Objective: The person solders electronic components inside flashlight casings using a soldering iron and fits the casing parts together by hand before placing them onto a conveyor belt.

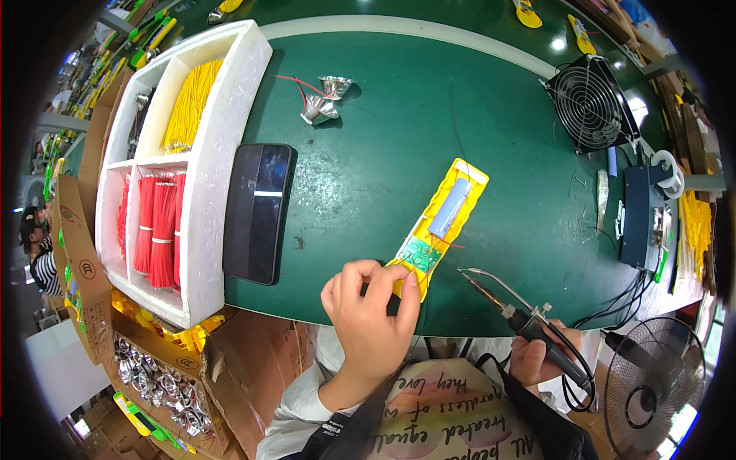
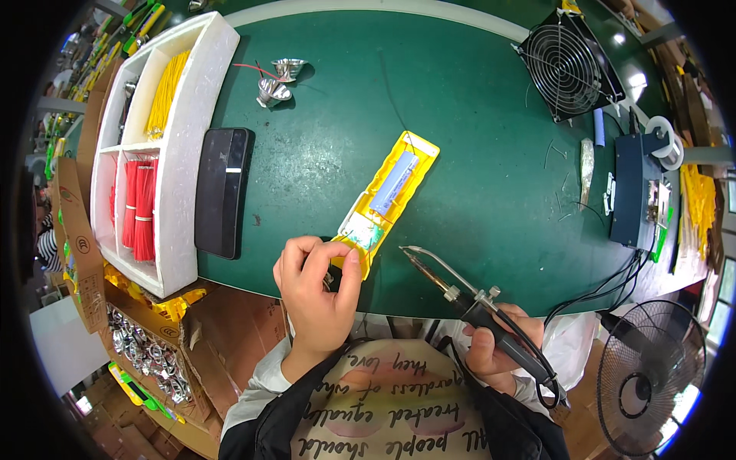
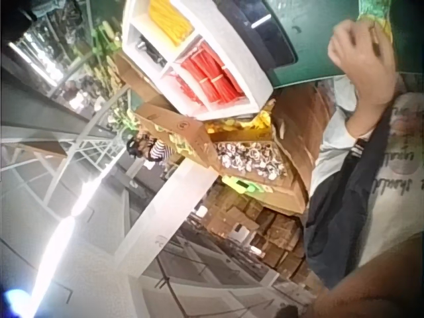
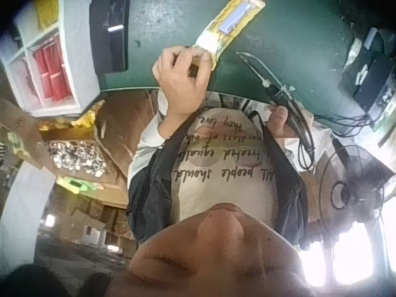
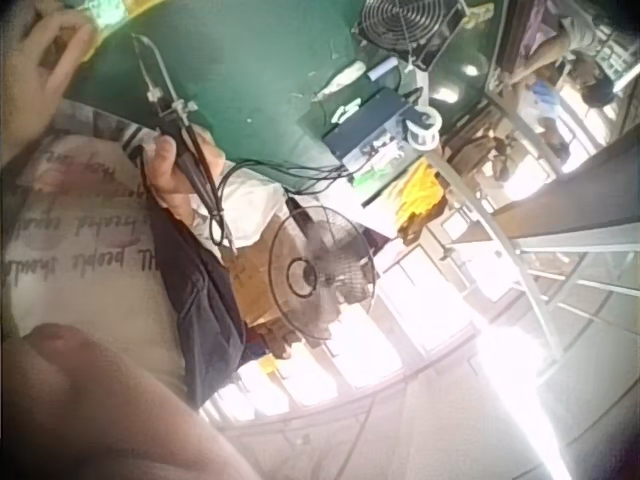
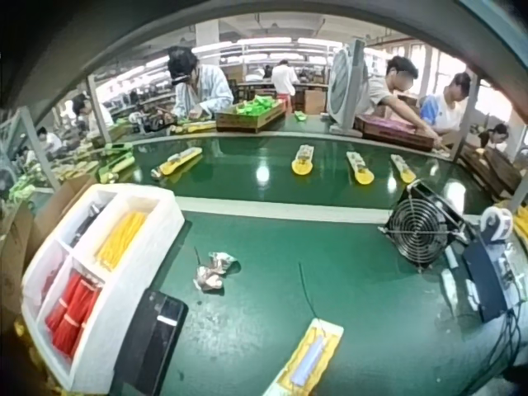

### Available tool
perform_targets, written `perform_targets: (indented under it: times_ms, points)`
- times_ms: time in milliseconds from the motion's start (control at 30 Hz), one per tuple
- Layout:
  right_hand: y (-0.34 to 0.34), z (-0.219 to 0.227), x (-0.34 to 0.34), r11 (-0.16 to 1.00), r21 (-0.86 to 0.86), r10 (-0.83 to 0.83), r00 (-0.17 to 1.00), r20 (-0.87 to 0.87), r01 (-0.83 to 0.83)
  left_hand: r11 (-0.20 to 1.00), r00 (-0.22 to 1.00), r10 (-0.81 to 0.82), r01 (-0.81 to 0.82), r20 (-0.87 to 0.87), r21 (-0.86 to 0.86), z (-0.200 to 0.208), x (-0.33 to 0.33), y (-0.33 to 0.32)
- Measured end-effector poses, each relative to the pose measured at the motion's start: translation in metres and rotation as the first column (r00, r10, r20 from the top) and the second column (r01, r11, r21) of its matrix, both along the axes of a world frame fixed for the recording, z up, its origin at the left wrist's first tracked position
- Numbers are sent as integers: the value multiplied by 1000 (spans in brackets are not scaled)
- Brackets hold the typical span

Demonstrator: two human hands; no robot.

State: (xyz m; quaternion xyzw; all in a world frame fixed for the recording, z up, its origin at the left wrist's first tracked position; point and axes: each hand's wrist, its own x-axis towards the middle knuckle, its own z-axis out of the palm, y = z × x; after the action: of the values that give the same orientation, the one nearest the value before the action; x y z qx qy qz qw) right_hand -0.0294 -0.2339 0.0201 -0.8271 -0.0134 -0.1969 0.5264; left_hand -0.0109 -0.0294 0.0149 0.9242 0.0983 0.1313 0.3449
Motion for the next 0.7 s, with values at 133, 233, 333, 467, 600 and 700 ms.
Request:
perform_targets:
  times_ms: [133,233,333,467,600,700]
  points:
    - [-16,-5,5,993,90,-92,986,137,80,1000,998,-8,9,62,-27,12,5,-1]
    - [-27,-9,21,970,234,-123,965,233,67,994,996,-76,73,42,75,29,23,-7]
    - [-40,-8,36,959,273,-151,947,284,71,953,968,-185,218,-169,208,32,39,-7]
    - [-53,-11,52,944,283,-251,923,291,168,926,948,-192,261,-253,274,68,72,18]
    - [-55,-13,58,890,338,-372,916,151,305,914,980,-198,197,-33,355,103,159,45]
    - [-61,-27,59,883,382,-346,928,135,273,858,985,-166,122,45,498,108,257,63]
